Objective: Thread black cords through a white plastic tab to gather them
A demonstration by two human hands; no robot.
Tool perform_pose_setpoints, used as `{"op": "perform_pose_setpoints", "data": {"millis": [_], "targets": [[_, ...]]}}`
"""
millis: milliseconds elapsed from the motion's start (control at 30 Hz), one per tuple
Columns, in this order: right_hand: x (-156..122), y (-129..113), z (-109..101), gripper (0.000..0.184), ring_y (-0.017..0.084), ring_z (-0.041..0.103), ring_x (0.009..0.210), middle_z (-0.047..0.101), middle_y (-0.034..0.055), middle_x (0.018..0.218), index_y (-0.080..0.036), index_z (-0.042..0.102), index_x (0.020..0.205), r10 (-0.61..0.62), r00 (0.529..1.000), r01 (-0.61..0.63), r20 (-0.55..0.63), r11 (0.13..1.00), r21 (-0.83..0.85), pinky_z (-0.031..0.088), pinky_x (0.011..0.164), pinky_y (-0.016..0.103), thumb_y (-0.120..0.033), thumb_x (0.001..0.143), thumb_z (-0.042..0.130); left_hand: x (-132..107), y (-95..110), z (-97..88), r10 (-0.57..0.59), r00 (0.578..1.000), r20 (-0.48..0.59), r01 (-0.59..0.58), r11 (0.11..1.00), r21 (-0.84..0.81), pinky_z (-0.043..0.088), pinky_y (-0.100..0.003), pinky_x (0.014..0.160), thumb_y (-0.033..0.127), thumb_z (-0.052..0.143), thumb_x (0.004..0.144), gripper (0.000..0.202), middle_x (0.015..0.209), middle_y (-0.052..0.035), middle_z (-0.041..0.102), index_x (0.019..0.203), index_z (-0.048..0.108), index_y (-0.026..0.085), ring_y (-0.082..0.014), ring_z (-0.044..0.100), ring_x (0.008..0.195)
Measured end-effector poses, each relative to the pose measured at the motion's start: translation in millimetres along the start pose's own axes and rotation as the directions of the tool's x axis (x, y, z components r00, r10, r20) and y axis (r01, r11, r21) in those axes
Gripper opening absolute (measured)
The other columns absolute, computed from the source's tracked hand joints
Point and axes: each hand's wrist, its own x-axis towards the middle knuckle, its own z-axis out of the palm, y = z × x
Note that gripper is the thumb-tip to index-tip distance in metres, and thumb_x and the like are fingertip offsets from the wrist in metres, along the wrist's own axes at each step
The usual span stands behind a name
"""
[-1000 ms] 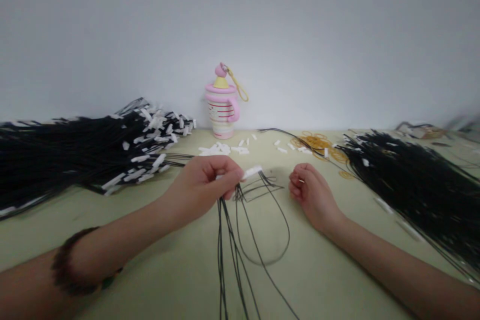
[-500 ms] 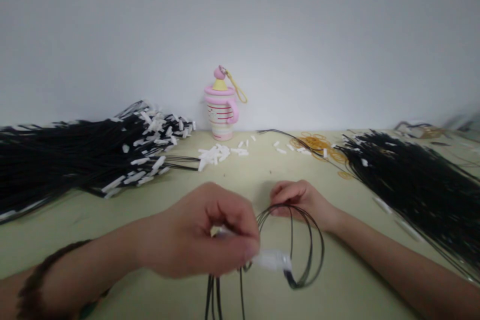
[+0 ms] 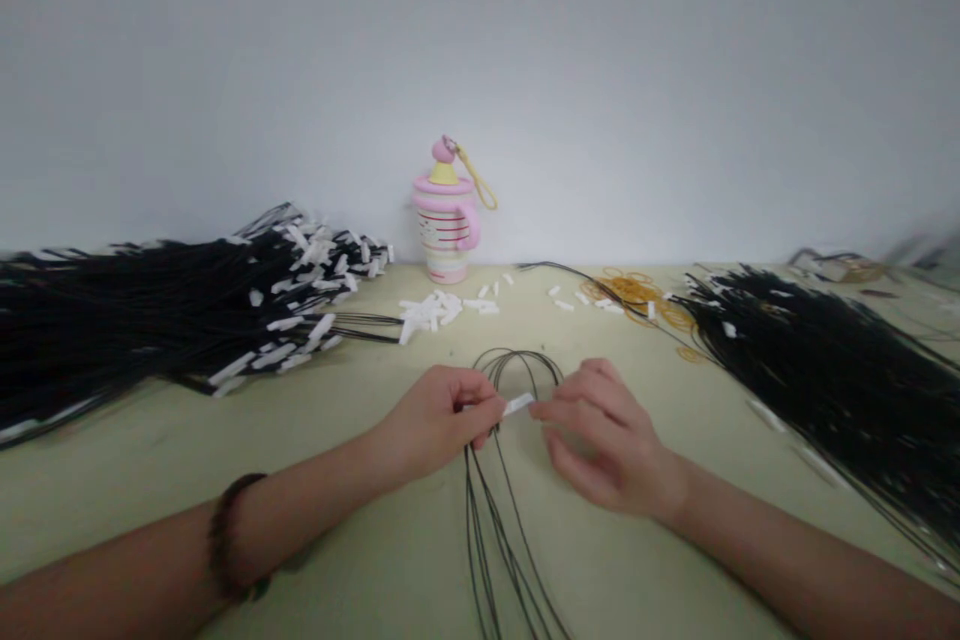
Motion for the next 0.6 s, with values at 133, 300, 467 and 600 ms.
{"op": "perform_pose_setpoints", "data": {"millis": [133,300,467,600], "targets": [[0,-15,1,0.03,0.015,0.052,0.066,0.06,0.004,0.073,-0.02,0.054,0.108,-0.229,0.906,0.23,0.356,0.972,0.038,0.041,0.062,0.029,-0.014,0.08,0.044,1,0,1.5,-0.017,0.995,-0.103,0.009,0.997,-0.078,0.025,-0.018,0.042,0.032,0.044,0.073,0.025,0.046,0.0044,0.045,0.055,0.049,0.014,-0.0064,0.034,0.042],[8,-15,-1,0.022,0.013,0.055,0.071,0.061,0.0062,0.083,-0.018,0.061,0.095,0.088,0.989,-0.121,0.119,0.942,0.312,0.044,0.062,0.025,-0.016,0.08,0.046,3,-6,0.5,-0.048,0.986,-0.156,0.028,0.991,-0.131,0.024,-0.018,0.041,0.036,0.044,0.073,0.027,0.048,0.0035,0.046,0.06,0.052,0.014,-0.0063,0.033,0.043],[13,40,-16,0.011,0.005,0.048,0.053,0.054,-0.0007,0.068,-0.018,0.061,0.08,0.839,0.53,-0.395,-0.123,0.372,0.84,0.042,0.047,0.016,-0.025,0.072,0.057,5,-10,-4.0,-0.092,0.986,-0.139,0.062,0.977,-0.204,0.023,-0.017,0.04,0.039,0.046,0.072,0.028,0.049,0.0039,0.044,0.06,0.052,0.014,-0.0058,0.032,0.042],[0,95,-38,0.005,0.002,0.043,0.046,0.05,-0.0026,0.06,-0.015,0.056,0.065,0.946,0.309,-0.373,-0.103,0.22,0.901,0.038,0.038,0.011,-0.017,0.064,0.06,6,-11,-6.5,-0.104,0.988,-0.118,0.07,0.963,-0.262,0.022,-0.018,0.04,0.039,0.046,0.071,0.028,0.05,0.0042,0.043,0.064,0.055,0.014,-0.0056,0.031,0.041]]}}
